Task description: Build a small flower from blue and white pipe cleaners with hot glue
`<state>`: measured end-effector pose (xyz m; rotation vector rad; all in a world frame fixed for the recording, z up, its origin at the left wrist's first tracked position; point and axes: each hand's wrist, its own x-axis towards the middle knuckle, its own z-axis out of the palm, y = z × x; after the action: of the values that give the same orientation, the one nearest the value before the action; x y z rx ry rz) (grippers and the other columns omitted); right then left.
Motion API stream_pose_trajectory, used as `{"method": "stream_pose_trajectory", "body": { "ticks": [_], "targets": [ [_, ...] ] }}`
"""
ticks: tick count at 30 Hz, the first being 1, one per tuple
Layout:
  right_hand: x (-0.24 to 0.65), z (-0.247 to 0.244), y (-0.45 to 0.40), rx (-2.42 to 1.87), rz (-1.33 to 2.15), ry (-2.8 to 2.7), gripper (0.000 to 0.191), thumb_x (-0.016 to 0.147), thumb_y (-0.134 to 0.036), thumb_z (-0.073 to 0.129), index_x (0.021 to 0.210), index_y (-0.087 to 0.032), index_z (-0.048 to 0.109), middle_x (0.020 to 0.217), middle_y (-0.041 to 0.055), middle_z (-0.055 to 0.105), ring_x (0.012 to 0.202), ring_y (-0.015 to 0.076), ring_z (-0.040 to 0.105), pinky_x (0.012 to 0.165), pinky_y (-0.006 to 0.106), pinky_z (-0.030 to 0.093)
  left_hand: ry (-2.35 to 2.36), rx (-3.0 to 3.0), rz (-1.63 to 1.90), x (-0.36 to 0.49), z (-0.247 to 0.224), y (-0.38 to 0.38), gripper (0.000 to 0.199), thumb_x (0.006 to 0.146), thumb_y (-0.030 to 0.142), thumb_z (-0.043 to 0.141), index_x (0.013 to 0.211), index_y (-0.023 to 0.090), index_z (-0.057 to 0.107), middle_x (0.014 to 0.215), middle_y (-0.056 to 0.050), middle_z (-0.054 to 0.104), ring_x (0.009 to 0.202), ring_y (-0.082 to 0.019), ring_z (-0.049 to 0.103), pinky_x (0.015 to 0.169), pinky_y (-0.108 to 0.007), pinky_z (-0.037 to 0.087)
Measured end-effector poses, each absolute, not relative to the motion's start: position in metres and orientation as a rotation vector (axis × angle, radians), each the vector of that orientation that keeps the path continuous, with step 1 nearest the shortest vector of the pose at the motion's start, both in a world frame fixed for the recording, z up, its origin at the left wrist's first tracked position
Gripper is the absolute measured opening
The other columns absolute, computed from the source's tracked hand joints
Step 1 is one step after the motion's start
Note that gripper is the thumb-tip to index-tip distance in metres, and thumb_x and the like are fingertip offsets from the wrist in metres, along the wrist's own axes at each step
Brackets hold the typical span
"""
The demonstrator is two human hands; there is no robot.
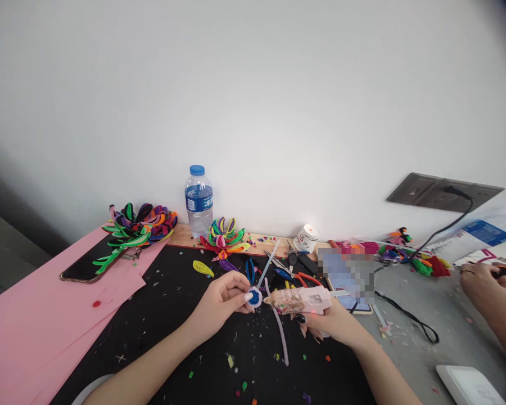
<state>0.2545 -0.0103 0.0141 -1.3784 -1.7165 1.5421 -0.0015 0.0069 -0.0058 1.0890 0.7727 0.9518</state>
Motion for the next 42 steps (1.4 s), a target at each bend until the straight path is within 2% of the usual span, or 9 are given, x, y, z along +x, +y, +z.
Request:
{"method": "stream_pose_trajectory", "body": {
  "ticks": [5, 15, 24, 39, 42],
  "targets": [
    [0.2544, 0.0144, -0.0099, -1.358, 1.551, -1.719, 0.021, 0.073, -0.032, 0.059, 0.072, -0.011, 0.059, 0.055, 0.0005, 0.058, 0.038, 0.0047, 0.039, 0.038, 0.017, 0.034, 0.776, 1.096, 0.931, -0.0008, -0.0055, 0.0059, 0.023, 0.07, 0.031, 0.066, 0.081, 0.016, 0.052, 0.074, 0.0, 0.06, 0.06, -0.012, 0.061, 0.06, -0.026, 0.05],
    [0.2524, 0.014, -0.0114, -1.416, 1.575, -1.706, 0.017, 0.07, -0.024, 0.061, 0.08, -0.011, 0.06, 0.053, -0.0013, 0.059, 0.038, 0.004, 0.039, 0.038, 0.015, 0.034, 0.773, 1.091, 0.949, -0.0014, -0.0076, 0.0079, 0.021, 0.071, 0.028, 0.066, 0.083, 0.016, 0.053, 0.075, 0.001, 0.06, 0.061, -0.012, 0.062, 0.06, -0.026, 0.049],
    [0.254, 0.0137, -0.0104, -1.366, 1.517, -1.72, 0.022, 0.073, -0.033, 0.059, 0.075, -0.011, 0.058, 0.054, 0.0009, 0.059, 0.038, 0.0047, 0.04, 0.038, 0.017, 0.034, 0.753, 1.093, 0.924, -0.0011, -0.0072, 0.0069, 0.021, 0.071, 0.028, 0.066, 0.083, 0.015, 0.053, 0.075, 0.0, 0.06, 0.06, -0.012, 0.061, 0.06, -0.026, 0.049],
    [0.2557, 0.0117, -0.0098, -1.373, 1.535, -1.711, 0.019, 0.073, -0.031, 0.06, 0.071, -0.012, 0.058, 0.055, 0.0008, 0.059, 0.038, 0.0046, 0.041, 0.038, 0.016, 0.033, 0.76, 1.185, 0.835, -0.0005, -0.0015, 0.0043, 0.014, 0.072, 0.022, 0.064, 0.08, 0.014, 0.055, 0.068, 0.0, 0.061, 0.06, -0.013, 0.06, 0.059, -0.025, 0.047],
    [0.2563, 0.0115, -0.0103, -1.391, 1.539, -1.714, 0.019, 0.073, -0.03, 0.06, 0.076, -0.011, 0.059, 0.055, 0.0006, 0.059, 0.039, 0.0046, 0.041, 0.037, 0.016, 0.032, 0.755, 1.198, 0.824, 0.0002, -0.001, 0.0027, 0.013, 0.072, 0.022, 0.063, 0.079, 0.014, 0.056, 0.067, 0.0, 0.06, 0.06, -0.014, 0.061, 0.059, -0.026, 0.047]
  ]
}}
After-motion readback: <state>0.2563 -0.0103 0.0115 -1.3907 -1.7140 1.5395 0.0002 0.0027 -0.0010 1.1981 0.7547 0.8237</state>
